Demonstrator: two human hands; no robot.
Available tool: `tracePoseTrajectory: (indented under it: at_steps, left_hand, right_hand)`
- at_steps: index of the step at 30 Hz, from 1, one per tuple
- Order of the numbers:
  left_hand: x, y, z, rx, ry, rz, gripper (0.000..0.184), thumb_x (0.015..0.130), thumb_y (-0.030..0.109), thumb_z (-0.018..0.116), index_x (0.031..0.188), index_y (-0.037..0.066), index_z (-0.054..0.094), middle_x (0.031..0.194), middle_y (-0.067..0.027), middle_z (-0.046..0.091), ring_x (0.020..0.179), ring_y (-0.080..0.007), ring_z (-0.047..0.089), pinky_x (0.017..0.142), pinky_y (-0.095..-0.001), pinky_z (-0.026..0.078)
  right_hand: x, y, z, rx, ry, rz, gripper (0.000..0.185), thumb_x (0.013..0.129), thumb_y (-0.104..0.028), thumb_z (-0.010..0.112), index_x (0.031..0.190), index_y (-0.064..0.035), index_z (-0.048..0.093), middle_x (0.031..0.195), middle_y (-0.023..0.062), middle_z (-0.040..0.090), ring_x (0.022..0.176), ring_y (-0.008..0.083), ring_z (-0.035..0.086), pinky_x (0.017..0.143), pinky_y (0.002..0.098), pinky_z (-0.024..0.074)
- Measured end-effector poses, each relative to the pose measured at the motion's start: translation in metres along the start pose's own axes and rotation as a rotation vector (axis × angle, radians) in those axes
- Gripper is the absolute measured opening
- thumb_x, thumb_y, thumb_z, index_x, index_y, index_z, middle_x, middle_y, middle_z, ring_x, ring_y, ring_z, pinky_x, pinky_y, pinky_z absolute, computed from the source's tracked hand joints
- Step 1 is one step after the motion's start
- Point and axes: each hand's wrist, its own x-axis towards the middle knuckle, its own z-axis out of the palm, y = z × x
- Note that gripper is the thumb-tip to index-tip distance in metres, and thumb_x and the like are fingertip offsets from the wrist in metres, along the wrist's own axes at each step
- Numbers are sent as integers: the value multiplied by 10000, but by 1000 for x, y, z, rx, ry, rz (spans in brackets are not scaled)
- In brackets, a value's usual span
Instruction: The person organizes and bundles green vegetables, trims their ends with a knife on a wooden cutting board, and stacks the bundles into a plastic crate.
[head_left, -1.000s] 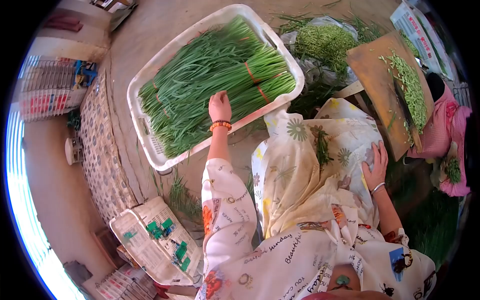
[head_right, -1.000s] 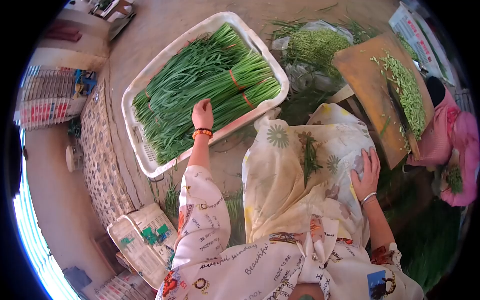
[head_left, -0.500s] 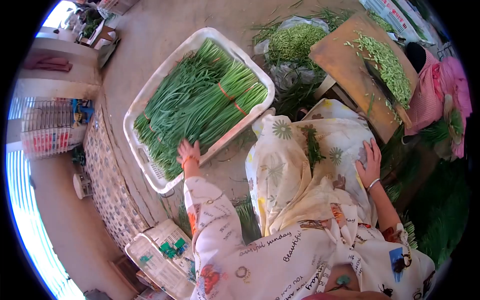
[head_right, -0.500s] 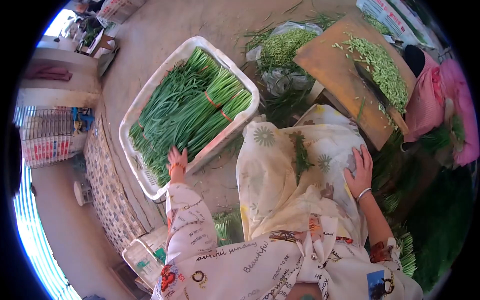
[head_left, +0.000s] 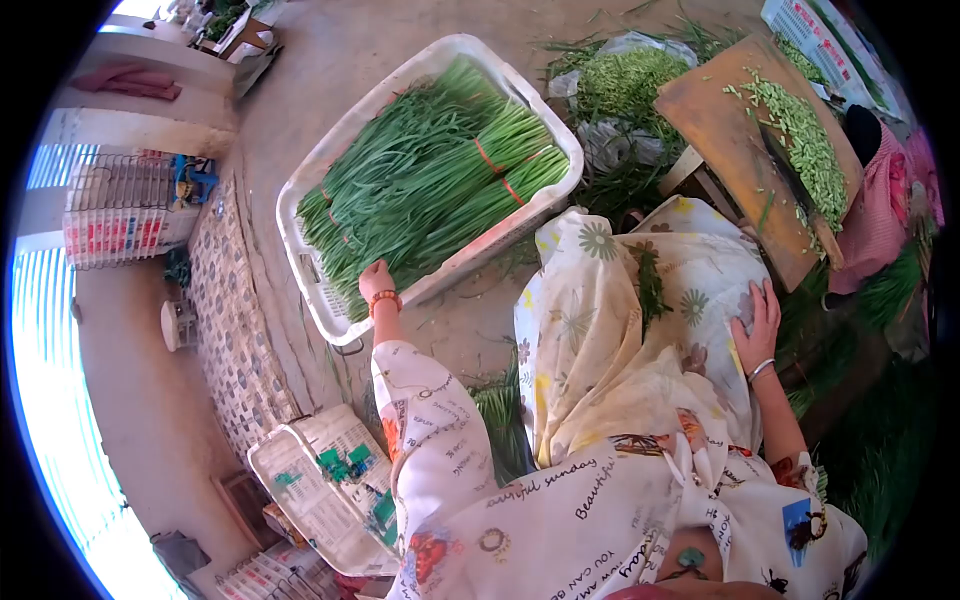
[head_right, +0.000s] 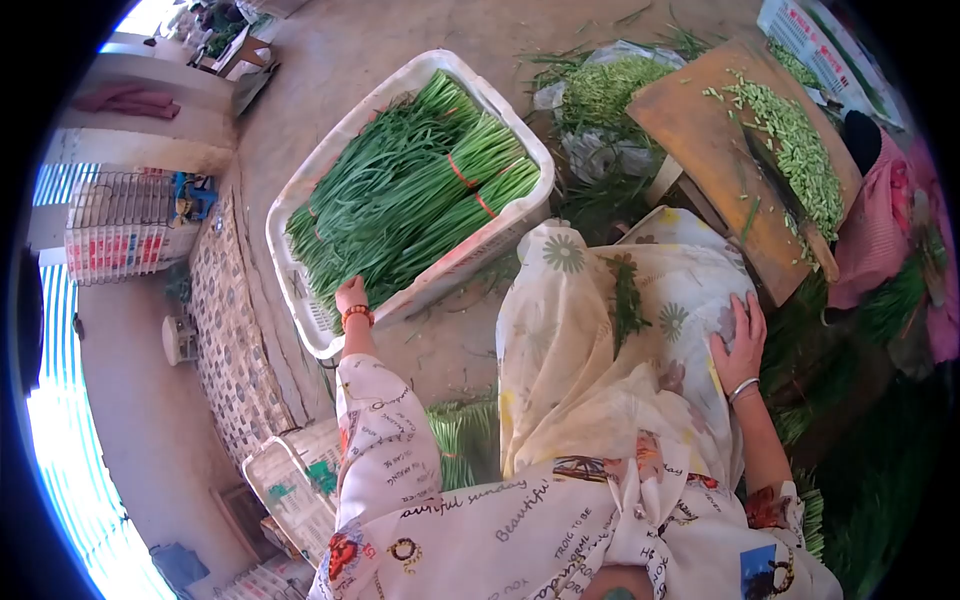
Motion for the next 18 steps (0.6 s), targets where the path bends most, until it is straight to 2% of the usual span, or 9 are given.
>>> tracePoseTrajectory:
  at_steps: [5,7,10,11,15,16,18]
  left_hand:
    - [8,8,21,26,-77,-79,278,683,276,581,877,87,646,874,-120,617,843,-271,582,756,-344,440]
    - [4,18,16,58,-64,-87,255,688,243,595,869,72,648,842,-116,626,802,-248,594,735,-331,445]
    - [3,21,19,-67,-33,-144,221,710,202,597,858,45,646,755,-109,629,676,-207,589,673,-308,449]
    - [9,10,25,-117,-51,-118,264,690,273,625,838,56,652,789,-108,635,725,-224,607,686,-312,456]
    - [18,2,32,-13,-66,-114,288,688,268,612,841,26,643,785,-142,628,731,-254,604,703,-329,452]
    - [22,-4,36,25,-50,-64,268,676,216,581,817,-5,632,767,-160,622,704,-270,596,683,-343,452]
    - [22,0,32,69,-39,-36,265,665,212,576,807,-4,632,768,-165,620,714,-274,596,689,-348,451]
  right_hand:
    - [6,-9,-5,10,-30,25,582,640,-112,568,1193,-66,392,1278,156,291,1168,325,277,978,387,220]
    - [8,-11,-7,-14,-27,4,577,640,-113,565,1190,-64,395,1279,157,289,1168,327,277,977,387,222]
    - [9,-13,-9,-11,-23,8,580,639,-117,566,1190,-63,392,1280,158,288,1169,326,276,976,387,225]
    - [8,-13,-9,-19,-17,29,580,639,-117,566,1190,-63,392,1280,158,288,1169,326,276,976,387,225]
    - [7,-12,-9,-45,-40,40,580,641,-125,570,1189,-63,389,1275,157,288,1165,326,279,975,386,227]
    - [7,-11,-9,-51,-48,37,578,642,-127,572,1187,-67,389,1274,154,289,1163,327,281,972,387,233]
    - [7,-11,-9,-27,-50,62,578,641,-130,575,1185,-72,392,1274,149,289,1161,330,282,969,389,240]
